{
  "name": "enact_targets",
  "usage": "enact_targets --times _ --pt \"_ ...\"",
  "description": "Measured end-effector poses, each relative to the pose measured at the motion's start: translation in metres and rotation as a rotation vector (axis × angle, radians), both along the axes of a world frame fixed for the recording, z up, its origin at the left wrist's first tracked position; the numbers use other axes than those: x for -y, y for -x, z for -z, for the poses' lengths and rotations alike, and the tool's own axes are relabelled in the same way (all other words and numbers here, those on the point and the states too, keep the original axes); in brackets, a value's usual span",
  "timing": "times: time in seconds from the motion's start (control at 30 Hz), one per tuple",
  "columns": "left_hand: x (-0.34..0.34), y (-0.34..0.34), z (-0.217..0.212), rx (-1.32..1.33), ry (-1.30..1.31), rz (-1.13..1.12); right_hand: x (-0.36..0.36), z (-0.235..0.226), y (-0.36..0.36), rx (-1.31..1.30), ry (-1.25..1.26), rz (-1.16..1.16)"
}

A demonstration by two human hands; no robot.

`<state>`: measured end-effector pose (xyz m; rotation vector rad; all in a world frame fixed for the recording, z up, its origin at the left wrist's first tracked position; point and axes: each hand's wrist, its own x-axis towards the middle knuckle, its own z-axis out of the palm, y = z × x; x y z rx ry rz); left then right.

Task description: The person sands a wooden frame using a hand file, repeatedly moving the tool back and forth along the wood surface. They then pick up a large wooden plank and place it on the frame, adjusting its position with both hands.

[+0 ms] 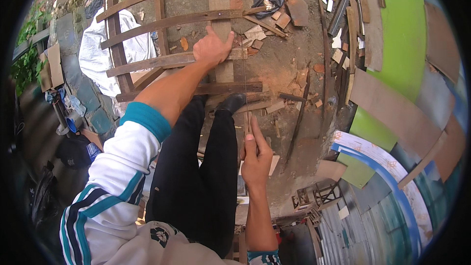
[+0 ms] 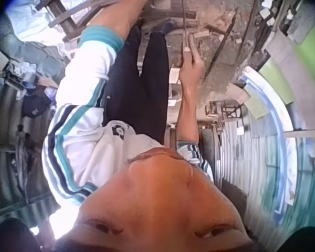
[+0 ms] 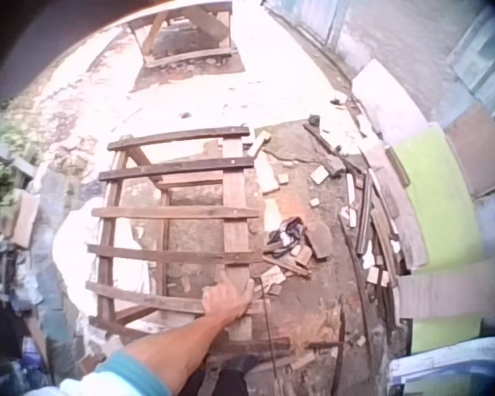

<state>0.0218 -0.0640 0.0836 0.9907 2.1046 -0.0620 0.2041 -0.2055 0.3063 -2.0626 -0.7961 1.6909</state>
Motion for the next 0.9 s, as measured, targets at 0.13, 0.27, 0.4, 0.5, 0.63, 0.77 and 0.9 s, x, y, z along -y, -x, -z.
enact_targets --times 0.13,0.27,0.4,0.5,0.63,0.77,0.9 --pt "0.001 0.001 0.001 -0.043 0.023 0.011 0.022 -0.002 -0.005 0.048 -0.024 -0.059" --pt "-0.004 -0.01 0.004 -0.079 0.026 0.038 -0.053 0.119 0.021 0.078 -0.108 -0.081" --pt "-0.009 -0.01 0.001 -0.122 0.028 0.055 -0.066 0.129 0.034 0.057 -0.14 -0.028" --pt "-0.011 -0.008 0.007 -0.151 0.032 0.056 -0.026 0.071 0.014 0.001 -0.08 -0.004" --pt "-0.001 -0.005 0.011 -0.192 0.047 0.065 0.034 0.017 0.004 -0.013 -0.089 0.06" --pt "-0.001 -0.018 0.003 -0.185 0.099 0.086 -0.037 0.129 0.027 0.176 -0.25 -0.07" --pt "-0.004 -0.019 0.01 -0.2 0.043 0.094 -0.058 0.143 0.038 0.161 -0.278 -0.053"
